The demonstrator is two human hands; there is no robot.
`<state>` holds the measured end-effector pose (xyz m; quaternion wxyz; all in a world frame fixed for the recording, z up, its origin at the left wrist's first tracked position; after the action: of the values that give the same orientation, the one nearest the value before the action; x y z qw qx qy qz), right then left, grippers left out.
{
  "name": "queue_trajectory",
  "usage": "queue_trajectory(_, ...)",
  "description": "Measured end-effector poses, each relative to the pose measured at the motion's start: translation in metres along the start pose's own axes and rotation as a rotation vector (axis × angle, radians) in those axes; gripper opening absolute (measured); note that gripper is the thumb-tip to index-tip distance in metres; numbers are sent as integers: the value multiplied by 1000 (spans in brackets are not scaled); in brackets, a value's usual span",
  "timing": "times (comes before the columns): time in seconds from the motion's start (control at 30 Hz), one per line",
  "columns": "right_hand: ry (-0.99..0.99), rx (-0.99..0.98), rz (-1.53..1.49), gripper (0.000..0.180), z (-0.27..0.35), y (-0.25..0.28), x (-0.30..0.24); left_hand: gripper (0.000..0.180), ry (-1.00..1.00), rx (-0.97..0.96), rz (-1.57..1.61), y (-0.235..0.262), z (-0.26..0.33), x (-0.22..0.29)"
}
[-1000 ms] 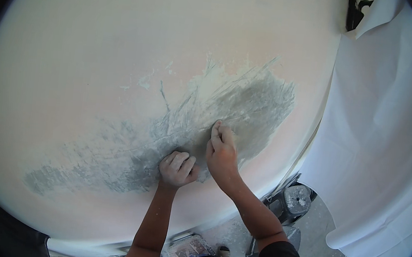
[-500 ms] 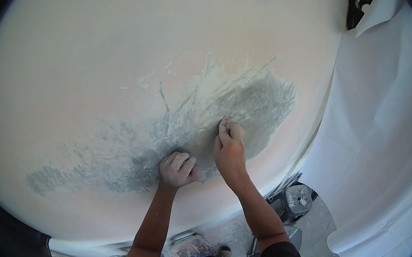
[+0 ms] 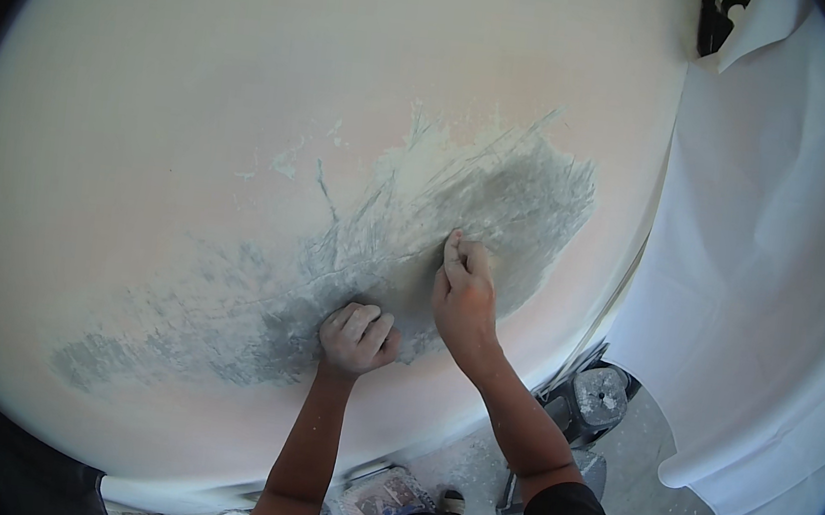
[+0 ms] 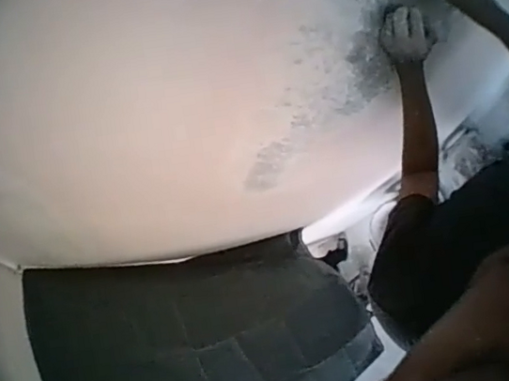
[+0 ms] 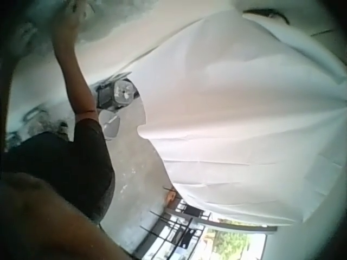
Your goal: Sanding and scraping a patched wall surface to prepare it for painting.
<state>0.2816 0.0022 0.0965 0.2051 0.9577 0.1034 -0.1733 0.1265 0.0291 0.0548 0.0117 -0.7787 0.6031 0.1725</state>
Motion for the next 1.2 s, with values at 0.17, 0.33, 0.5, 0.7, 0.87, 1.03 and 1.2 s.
queue_trajectory(0.17,41,56,-27,46,4,3,-7,14,3,10,-29,1,-2,-1)
queue_trajectory(0.33,6,82,-20,46,0,6,-2,13,-1,8,-22,1,-4,1)
queue_trajectory(0.5,54,52,-17,45,-1,5,-4,13,5,-6,-21,0,-2,1)
queue_trajectory(0.7,53,60,-58,45,-2,3,-10,14,10,-4,-35,-1,-2,-2)
queue_trajectory(0.87,32,55,-113,44,1,0,-17,15,10,-4,-36,-1,-3,0)
queue_trajectory(1.03,53,76,-77,45,7,-4,-19,14,15,-3,-15,-1,-1,-1)
queue_trajectory(1.2,46,42,-65,45,6,-6,-19,13,3,-9,-13,-2,-1,1)
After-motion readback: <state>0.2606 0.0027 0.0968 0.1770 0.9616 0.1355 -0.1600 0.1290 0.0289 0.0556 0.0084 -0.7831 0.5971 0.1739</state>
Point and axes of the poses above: each hand's wrist, its own z-axis away from the middle knuckle, its own y-axis out of the back of the hand, x = y × z, the point moved 10 cm from there along -z, towards the middle knuckle, and after that the axes turned 3 degrees about -y, right-handed, at the moved point
